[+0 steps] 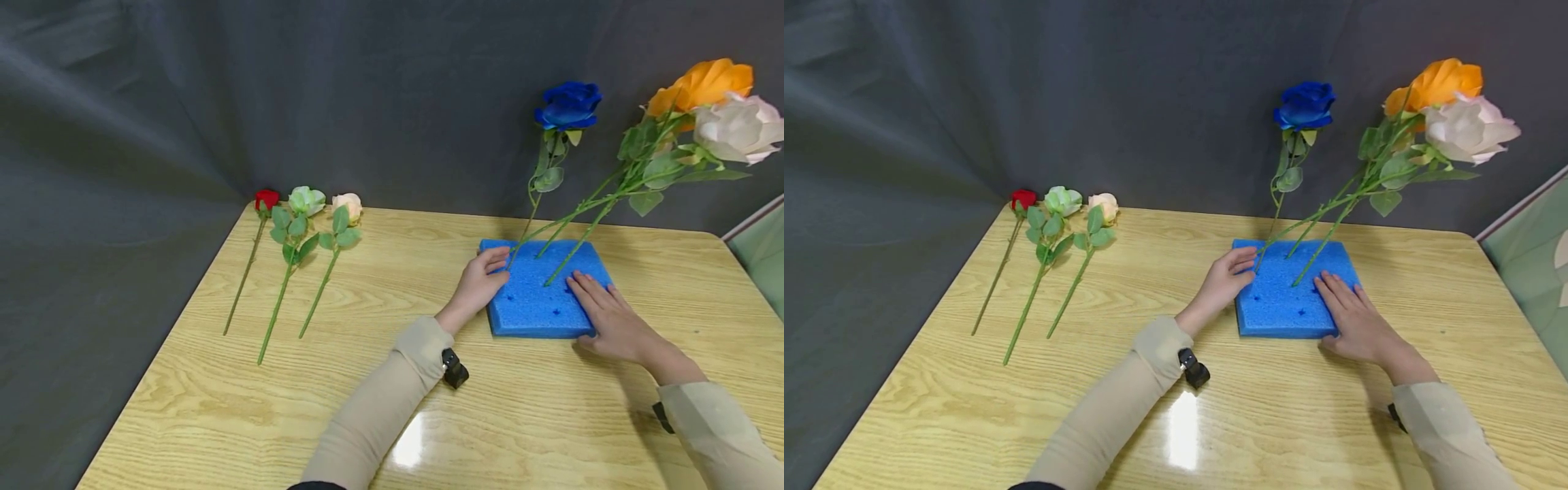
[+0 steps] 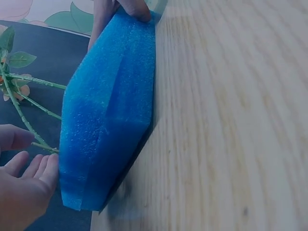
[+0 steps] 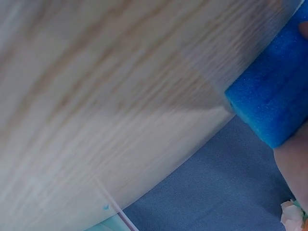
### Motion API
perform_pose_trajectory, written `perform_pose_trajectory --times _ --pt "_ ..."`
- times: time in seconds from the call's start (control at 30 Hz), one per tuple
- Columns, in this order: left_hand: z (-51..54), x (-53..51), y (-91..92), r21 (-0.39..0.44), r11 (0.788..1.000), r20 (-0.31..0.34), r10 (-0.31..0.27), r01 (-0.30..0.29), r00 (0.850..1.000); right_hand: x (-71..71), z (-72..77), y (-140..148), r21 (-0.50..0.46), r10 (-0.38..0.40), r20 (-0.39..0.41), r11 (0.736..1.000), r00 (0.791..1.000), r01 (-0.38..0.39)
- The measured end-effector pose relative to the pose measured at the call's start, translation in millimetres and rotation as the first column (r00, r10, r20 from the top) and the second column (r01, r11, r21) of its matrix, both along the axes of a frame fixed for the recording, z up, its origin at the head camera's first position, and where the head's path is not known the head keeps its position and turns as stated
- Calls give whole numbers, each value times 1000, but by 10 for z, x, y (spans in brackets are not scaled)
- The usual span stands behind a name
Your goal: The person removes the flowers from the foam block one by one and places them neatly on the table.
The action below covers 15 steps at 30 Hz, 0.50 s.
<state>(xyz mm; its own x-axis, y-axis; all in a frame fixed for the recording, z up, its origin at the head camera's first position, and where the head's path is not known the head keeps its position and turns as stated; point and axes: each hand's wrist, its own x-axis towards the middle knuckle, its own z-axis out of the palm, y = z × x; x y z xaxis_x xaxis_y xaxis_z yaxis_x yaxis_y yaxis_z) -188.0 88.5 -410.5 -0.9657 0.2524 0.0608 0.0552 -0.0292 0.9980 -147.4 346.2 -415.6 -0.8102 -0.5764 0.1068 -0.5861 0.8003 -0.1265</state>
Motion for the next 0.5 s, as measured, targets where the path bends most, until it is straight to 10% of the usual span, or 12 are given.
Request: perform_pose_trajectory --times 0.5 --pt "-28 -48 33 -83 991 49 -104 108 993 -1 -6 12 -4 2 -12 1000 1000 -2"
